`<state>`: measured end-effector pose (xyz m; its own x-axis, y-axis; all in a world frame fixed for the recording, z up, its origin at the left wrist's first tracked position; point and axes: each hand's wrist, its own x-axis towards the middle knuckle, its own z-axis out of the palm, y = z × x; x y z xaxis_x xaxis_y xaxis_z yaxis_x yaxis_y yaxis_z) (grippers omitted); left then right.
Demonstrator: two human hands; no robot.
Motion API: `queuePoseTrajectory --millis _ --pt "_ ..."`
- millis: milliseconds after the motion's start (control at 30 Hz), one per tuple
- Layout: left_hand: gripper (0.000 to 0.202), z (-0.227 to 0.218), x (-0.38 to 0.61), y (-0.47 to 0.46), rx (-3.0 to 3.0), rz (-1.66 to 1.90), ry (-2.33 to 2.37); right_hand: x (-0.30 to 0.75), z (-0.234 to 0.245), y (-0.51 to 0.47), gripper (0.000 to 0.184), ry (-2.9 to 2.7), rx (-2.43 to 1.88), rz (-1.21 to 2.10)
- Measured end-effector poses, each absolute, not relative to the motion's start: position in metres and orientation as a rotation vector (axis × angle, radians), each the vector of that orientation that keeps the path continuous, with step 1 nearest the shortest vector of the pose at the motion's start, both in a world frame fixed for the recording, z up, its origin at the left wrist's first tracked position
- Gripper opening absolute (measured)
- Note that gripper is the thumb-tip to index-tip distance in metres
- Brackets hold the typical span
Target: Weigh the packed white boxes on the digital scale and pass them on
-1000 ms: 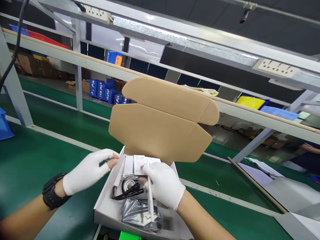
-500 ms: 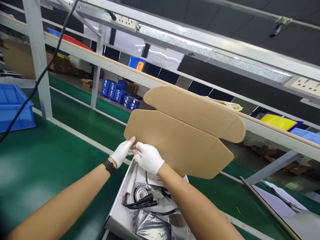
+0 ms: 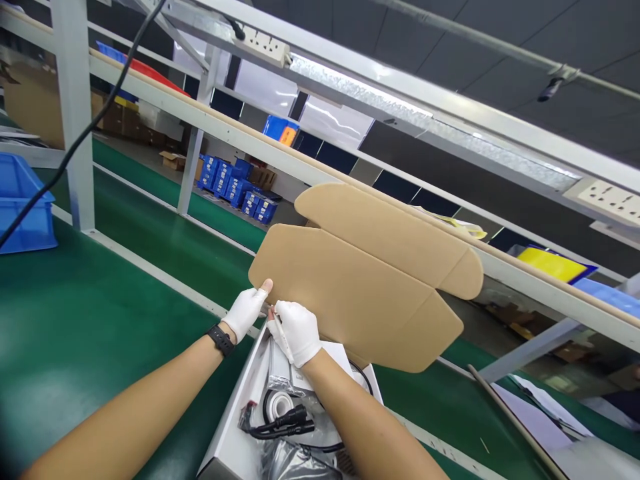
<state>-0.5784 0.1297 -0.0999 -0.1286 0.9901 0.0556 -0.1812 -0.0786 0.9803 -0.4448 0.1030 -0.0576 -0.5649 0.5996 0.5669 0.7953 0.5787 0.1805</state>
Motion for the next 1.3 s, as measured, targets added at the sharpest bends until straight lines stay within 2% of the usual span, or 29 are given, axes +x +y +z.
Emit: queuePoseTrajectory --millis 1033,1133,1300 --pt "0.058 -0.101 -0.579 0.129 1.038 1.434 1.090 -0.442 -0.064 0.105 0.030 -2.323 -1.082 -0.565" --pt "0.057 -0.096 -0.580 0.128 1.033 1.426 1.106 -0.442 -0.061 0.105 0.026 -2.276 -1.117 -0.376" --pt "0.057 -0.083 -0.593 0.116 1.097 1.346 1.100 -0.439 -0.026 0.094 0.017 -2.179 -1.144 0.243"
